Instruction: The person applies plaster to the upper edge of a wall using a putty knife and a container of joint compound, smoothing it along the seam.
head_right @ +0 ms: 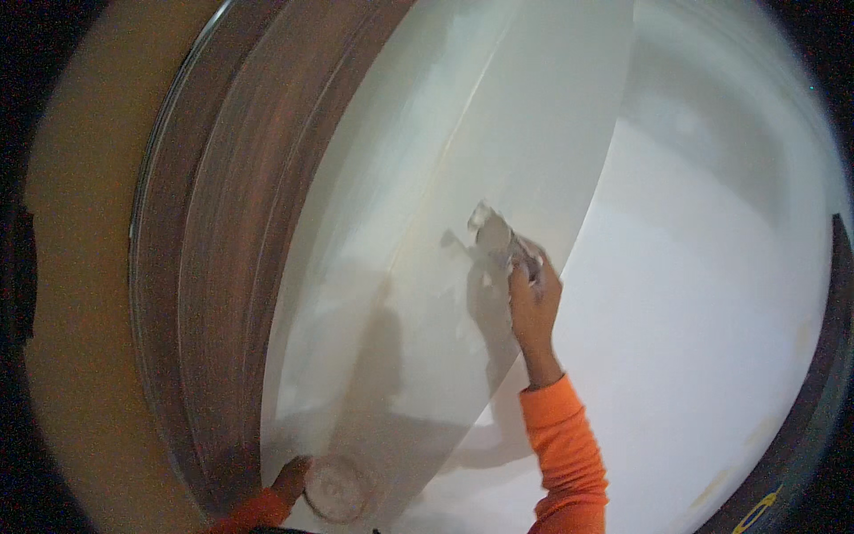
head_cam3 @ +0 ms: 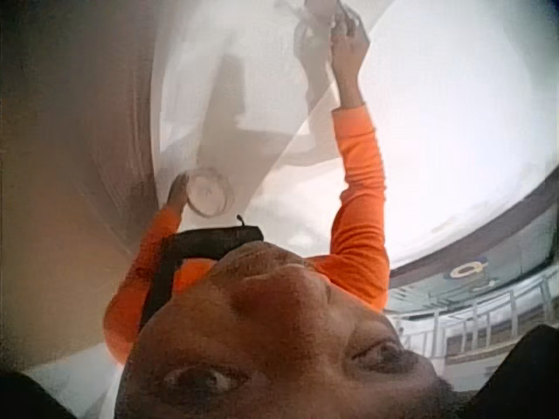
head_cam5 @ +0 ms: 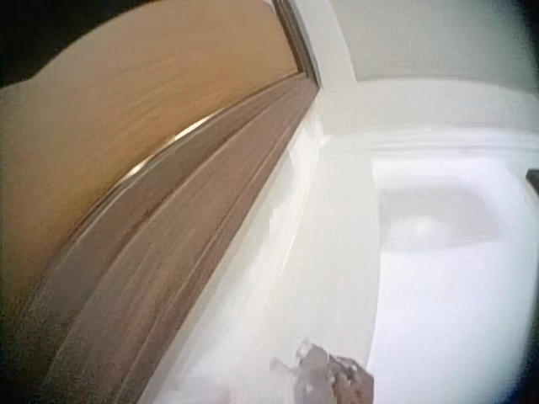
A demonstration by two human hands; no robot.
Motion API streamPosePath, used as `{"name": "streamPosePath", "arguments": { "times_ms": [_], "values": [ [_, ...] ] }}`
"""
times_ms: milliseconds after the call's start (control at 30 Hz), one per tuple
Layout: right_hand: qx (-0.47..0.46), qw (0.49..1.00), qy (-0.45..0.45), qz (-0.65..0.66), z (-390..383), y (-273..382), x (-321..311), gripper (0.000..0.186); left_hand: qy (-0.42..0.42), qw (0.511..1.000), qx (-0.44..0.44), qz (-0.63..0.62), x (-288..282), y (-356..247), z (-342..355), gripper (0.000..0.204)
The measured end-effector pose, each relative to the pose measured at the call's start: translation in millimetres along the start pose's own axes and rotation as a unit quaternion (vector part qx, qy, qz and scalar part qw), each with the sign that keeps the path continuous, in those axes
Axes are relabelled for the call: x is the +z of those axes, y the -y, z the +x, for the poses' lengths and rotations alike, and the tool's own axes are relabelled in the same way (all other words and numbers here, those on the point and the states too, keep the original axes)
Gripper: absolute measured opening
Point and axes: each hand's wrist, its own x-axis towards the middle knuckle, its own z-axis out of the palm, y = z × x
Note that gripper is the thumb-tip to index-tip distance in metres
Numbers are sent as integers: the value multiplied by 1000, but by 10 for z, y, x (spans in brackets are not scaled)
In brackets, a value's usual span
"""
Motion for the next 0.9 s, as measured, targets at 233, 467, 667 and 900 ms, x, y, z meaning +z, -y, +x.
{"name": "streamPosePath", "arguments": {
  "times_ms": [233, 467, 667, 900],
  "values": [
    [-363, 822, 67, -434, 1124, 408, -254, 37, 31, 999, 22, 38, 84, 883, -609, 45],
    [-440, 628, 191, -613, 1883, 615, -470, 45, 1, 996, -34, -83, 530, 639, -1218, 44],
    [-464, 565, 195, -654, 2311, 232, -449, 41, -20, 992, -45, -113, 999, 626, -1218, 45],
    [-488, 398, 252, -735, 2433, 231, -272, 30, -22, 990, -61, -123, 1159, 683, -1266, 45]
  ]
}}
